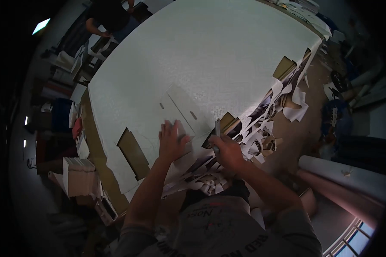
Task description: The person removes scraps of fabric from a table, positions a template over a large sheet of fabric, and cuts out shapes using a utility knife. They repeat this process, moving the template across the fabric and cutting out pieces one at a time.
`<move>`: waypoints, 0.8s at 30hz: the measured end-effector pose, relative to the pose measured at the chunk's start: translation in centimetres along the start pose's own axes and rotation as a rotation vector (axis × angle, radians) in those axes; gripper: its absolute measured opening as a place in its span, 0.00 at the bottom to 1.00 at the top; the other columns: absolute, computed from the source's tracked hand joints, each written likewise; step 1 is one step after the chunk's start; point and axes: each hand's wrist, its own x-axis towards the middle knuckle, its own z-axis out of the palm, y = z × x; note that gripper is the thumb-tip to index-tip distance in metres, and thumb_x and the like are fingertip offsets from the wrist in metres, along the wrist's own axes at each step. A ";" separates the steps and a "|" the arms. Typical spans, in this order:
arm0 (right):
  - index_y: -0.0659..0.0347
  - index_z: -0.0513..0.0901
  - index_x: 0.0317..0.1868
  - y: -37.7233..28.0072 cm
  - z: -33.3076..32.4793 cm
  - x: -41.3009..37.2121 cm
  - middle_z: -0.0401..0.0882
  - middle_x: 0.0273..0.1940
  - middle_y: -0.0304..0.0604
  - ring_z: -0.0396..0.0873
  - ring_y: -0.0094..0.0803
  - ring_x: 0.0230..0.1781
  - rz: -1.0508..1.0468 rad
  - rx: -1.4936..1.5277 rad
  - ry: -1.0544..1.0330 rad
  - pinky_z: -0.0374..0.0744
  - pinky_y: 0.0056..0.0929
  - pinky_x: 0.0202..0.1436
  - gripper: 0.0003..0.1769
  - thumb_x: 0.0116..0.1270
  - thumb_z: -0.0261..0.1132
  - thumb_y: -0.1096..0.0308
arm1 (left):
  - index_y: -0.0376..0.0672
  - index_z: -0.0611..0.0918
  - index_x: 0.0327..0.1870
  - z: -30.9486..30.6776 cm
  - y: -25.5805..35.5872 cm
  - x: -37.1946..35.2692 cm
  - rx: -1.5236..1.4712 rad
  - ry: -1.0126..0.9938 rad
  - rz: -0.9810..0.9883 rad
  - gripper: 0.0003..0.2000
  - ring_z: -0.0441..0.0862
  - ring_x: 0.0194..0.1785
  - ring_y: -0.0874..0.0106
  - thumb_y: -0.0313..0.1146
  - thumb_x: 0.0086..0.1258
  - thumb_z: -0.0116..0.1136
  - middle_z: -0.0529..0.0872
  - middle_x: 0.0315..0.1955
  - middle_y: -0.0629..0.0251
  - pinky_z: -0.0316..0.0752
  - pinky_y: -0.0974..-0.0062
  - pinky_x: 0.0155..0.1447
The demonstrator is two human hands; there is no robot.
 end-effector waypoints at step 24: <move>0.70 0.73 0.68 7.7 2.9 14.0 0.85 0.56 0.60 0.77 0.67 0.61 -0.177 -0.372 0.089 0.74 0.59 0.69 0.29 0.70 0.71 0.71 | 0.27 0.73 0.73 -6.1 -4.1 -3.6 -0.677 0.046 -0.710 0.44 0.83 0.68 0.48 0.59 0.70 0.70 0.83 0.63 0.33 0.77 0.57 0.71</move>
